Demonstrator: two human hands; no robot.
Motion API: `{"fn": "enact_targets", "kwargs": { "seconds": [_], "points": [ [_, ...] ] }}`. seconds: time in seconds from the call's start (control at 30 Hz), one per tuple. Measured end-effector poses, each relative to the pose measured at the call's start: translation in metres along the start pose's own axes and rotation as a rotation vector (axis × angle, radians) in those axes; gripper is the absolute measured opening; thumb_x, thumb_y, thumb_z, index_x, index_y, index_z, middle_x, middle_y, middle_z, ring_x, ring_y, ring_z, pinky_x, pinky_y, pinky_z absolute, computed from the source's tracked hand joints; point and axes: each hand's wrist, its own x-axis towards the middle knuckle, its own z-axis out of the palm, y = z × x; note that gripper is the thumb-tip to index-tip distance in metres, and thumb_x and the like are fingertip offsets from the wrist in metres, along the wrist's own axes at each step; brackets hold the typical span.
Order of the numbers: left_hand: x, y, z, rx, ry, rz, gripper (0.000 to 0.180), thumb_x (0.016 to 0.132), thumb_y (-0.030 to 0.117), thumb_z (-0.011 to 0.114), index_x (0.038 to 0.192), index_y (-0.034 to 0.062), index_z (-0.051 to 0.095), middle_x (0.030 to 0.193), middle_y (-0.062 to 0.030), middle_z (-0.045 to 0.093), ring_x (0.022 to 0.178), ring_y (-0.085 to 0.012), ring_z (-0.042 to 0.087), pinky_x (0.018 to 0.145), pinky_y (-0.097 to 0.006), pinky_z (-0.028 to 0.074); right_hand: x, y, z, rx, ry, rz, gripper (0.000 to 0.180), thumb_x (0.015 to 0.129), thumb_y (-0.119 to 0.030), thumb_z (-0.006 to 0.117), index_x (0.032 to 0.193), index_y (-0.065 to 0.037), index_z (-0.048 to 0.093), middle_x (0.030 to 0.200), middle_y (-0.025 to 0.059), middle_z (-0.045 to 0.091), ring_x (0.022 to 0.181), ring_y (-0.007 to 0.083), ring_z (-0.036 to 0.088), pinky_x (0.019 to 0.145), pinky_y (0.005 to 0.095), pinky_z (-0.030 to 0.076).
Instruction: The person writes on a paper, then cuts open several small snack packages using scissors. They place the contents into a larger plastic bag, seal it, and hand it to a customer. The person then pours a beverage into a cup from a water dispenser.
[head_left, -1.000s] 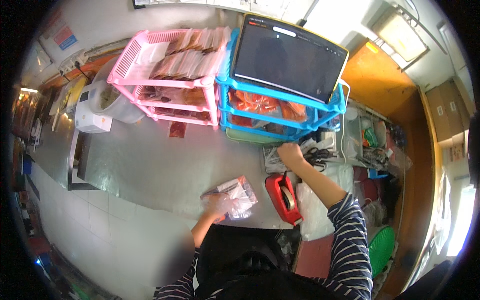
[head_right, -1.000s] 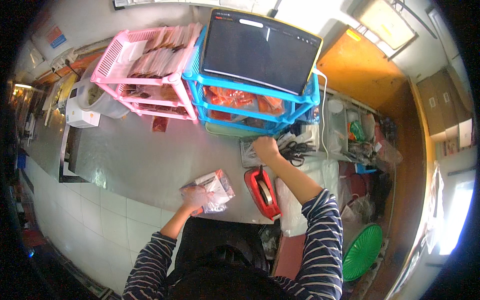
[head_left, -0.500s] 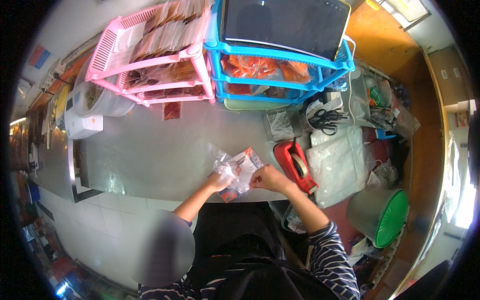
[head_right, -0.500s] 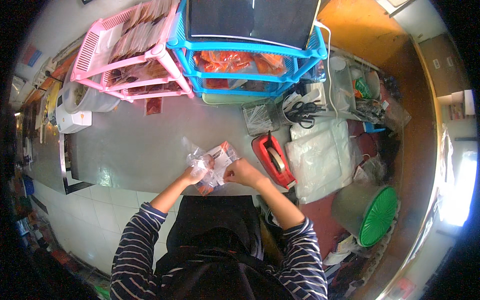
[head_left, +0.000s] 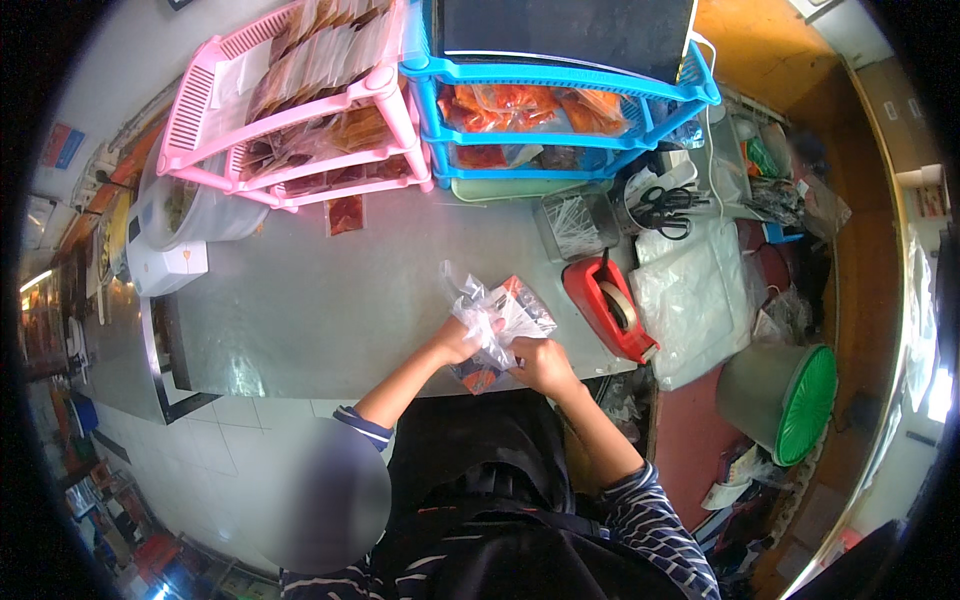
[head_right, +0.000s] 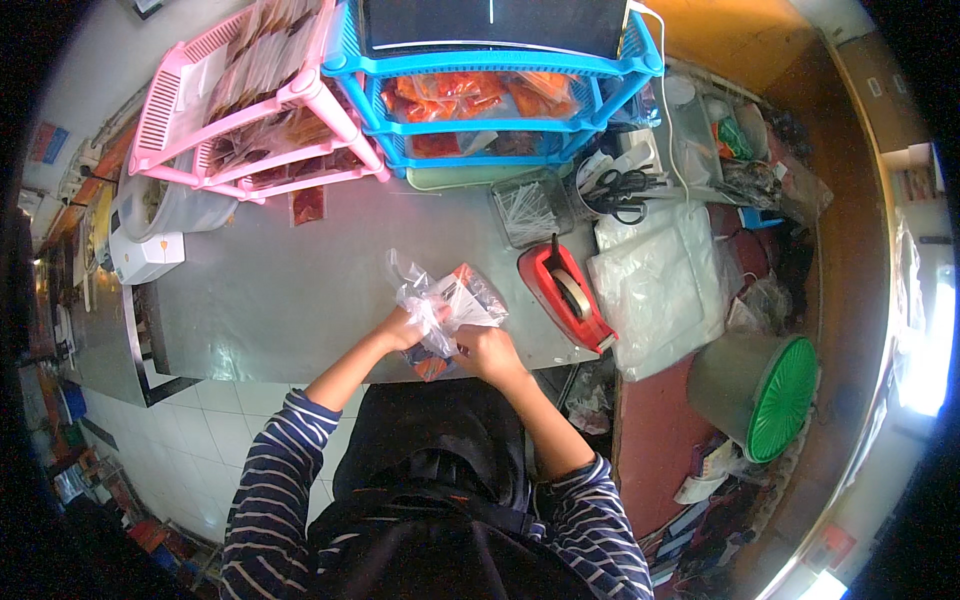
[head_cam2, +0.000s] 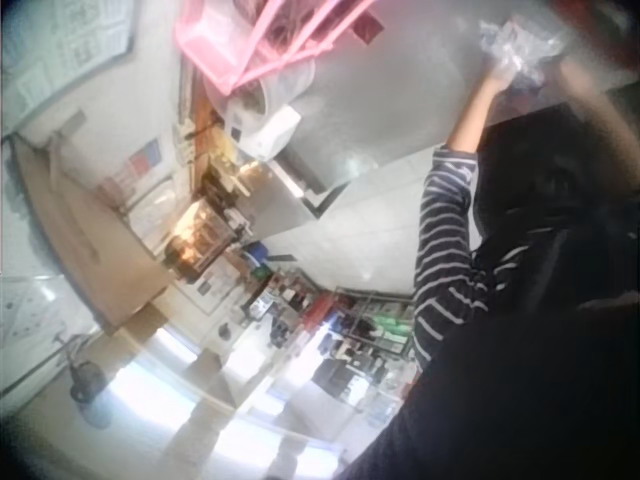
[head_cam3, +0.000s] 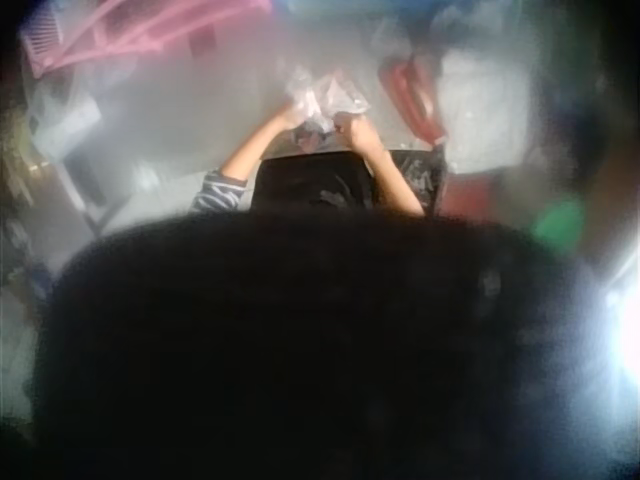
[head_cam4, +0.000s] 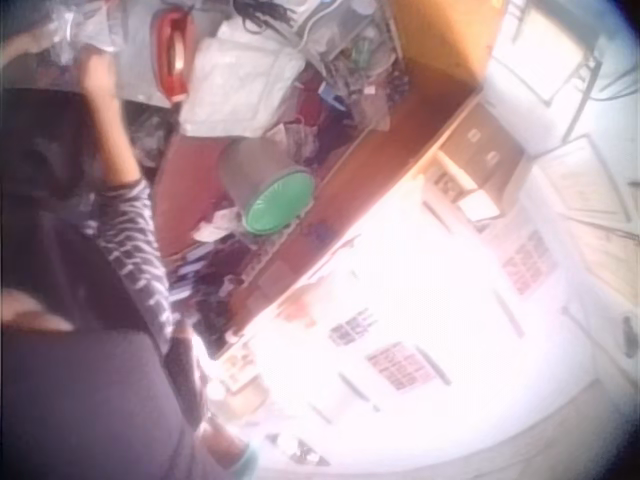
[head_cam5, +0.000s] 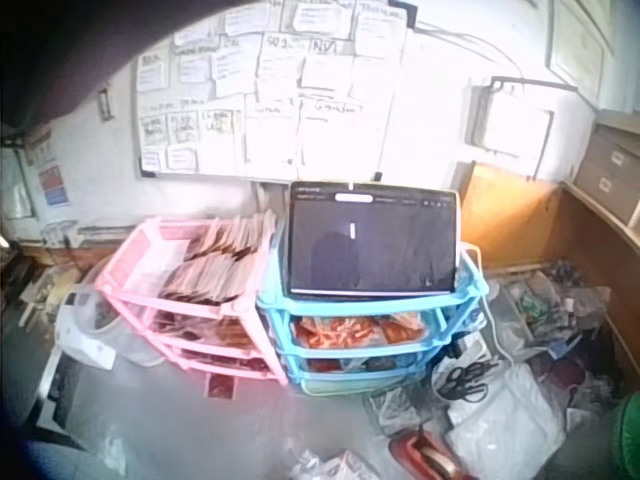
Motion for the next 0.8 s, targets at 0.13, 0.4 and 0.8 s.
{"fn": "enact_targets", "kwargs": {
  "seconds": [0.13,0.4,0.8],
  "points": [
    [-0.023,0.024,0.019,0.144,0.154,-0.203,0.023,0.083,0.03,0.061,0.084,0.0079,0.054,0.08,-0.0079,0.059,0.082,-0.0277,0.056,0.076,-0.039,0.041,-0.001,0.004,0.042,0.209,0.341,0.261,0.01,0.064,-0.009,0.069,0.065,-0.005,0.06,0.065,0.0095,0.061,0.058,0.0238,0.061,0.054,0.032,0.048],
    [-0.043,0.035,0.048,0.636,0.512,-0.225,0.034,0.073,0.031,0.066,0.098,0.0132,0.051,0.093,-0.0032,0.055,0.094,-0.0238,0.051,0.083,-0.043,0.03,-0.01,0.004,0.081,0.063,0.704,0.116,0.016,0.058,-0.007,0.072,0.059,-0.006,0.056,0.057,0.0074,0.054,0.051,0.0253,0.055,0.047,0.0347,0.043],
    [-0.039,0.019,0.041,0.25,0.392,-0.01,0.032,0.07,0.015,0.065,0.101,0.0081,0.06,0.09,-0.0079,0.062,0.088,-0.0268,0.057,0.075,-0.04,0.042,-0.014,0.002,0.043,0.198,0.257,0.33,0.017,0.063,-0.007,0.067,0.08,-0.006,0.067,0.072,0.0087,0.064,0.064,0.0236,0.064,0.06,0.0318,0.051]
  ]
}}
